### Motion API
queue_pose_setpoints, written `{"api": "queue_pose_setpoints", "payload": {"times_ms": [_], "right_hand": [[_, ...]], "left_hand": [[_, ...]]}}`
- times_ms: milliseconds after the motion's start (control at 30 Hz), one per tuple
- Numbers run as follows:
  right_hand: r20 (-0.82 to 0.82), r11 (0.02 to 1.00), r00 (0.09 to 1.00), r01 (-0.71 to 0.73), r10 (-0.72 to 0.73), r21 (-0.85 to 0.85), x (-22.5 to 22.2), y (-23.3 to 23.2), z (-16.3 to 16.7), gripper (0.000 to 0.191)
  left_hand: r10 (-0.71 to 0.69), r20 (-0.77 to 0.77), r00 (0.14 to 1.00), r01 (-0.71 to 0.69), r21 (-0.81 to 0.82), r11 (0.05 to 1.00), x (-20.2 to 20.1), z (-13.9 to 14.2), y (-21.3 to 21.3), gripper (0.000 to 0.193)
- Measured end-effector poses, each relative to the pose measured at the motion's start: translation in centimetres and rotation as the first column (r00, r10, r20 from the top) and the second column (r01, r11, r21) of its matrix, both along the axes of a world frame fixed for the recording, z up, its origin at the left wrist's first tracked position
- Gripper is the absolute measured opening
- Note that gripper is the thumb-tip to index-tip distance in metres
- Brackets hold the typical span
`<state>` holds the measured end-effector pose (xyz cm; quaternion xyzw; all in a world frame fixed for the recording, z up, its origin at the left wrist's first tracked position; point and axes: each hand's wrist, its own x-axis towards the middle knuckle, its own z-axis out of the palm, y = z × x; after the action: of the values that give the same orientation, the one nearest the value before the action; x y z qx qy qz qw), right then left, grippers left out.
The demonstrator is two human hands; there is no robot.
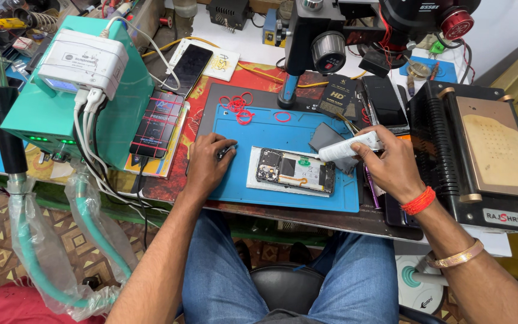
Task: The person works at a repair bench on a disassembled smartphone, prying at its internal components and handling the battery. They pick up a replacement battery, peel its backing, then use a white adhesive tube to apply adhesive along the phone's frame and around the battery area.
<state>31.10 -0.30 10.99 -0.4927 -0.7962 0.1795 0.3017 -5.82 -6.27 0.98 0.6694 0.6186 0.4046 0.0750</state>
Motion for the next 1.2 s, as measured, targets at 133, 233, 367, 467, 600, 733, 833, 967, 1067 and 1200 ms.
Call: {"api": "queue_pose_setpoints", "payload": {"times_ms": [133, 233, 367, 467, 600, 733, 833, 967, 1067, 1200], "right_hand": [[0.001, 1.000, 1.000, -0.005, 0.005, -0.008, -0.2, 0.2, -0.2, 0.027], [-0.019, 1.000, 1.000, -0.015, 0.014, -0.022, -0.4, 0.2, -0.3, 0.028], [-0.009, 1.000, 1.000, 0.001, -0.001, -0.032, -0.6, 0.3, -0.3, 0.028], [-0.022, 1.000, 1.000, -0.018, 0.017, -0.025, -0.8, 0.3, -0.2, 0.026], [-0.055, 0.998, 0.997, -0.062, 0.062, -0.012, -1.2, 0.2, 0.0, 0.024], [-0.040, 0.999, 0.998, -0.052, 0.051, -0.010, -1.7, 0.1, 0.2, 0.023], [0.008, 0.999, 1.000, -0.003, 0.003, -0.043, -2.0, 0.2, 0.3, 0.023], [-0.040, 0.998, 0.997, -0.064, 0.064, -0.013, -2.2, 0.3, 0.3, 0.022], [-0.045, 0.998, 0.997, -0.068, 0.068, 0.000, -2.4, 0.4, 0.2, 0.023], [-0.020, 0.999, 0.999, -0.039, 0.039, -0.020, -2.6, 0.5, 0.0, 0.025]], "left_hand": [[0.003, 0.001, 1.000, -0.003, -0.001, 1.000, 0.0, -0.1, 0.1, 0.022], [0.003, 0.005, 1.000, -0.003, 0.002, 1.000, 0.0, -0.2, 0.1, 0.021], [0.003, -0.003, 1.000, -0.003, 0.007, 1.000, 0.0, -0.2, 0.1, 0.021], [0.004, -0.007, 1.000, -0.004, 0.001, 1.000, 0.1, -0.2, 0.1, 0.021], [0.002, 0.007, 1.000, -0.002, 0.006, 1.000, 0.1, -0.2, 0.1, 0.021], [0.002, 0.009, 1.000, -0.002, 0.016, 1.000, 0.1, -0.2, 0.0, 0.021], [0.004, 0.004, 1.000, -0.005, 0.017, 1.000, 0.1, -0.1, 0.0, 0.021], [0.007, 0.004, 1.000, -0.007, 0.008, 1.000, 0.2, -0.1, 0.0, 0.021], [0.003, 0.002, 1.000, -0.003, 0.013, 1.000, 0.2, 0.0, 0.0, 0.021], [0.002, 0.007, 1.000, -0.002, 0.015, 1.000, 0.2, 0.0, 0.0, 0.022]]}}
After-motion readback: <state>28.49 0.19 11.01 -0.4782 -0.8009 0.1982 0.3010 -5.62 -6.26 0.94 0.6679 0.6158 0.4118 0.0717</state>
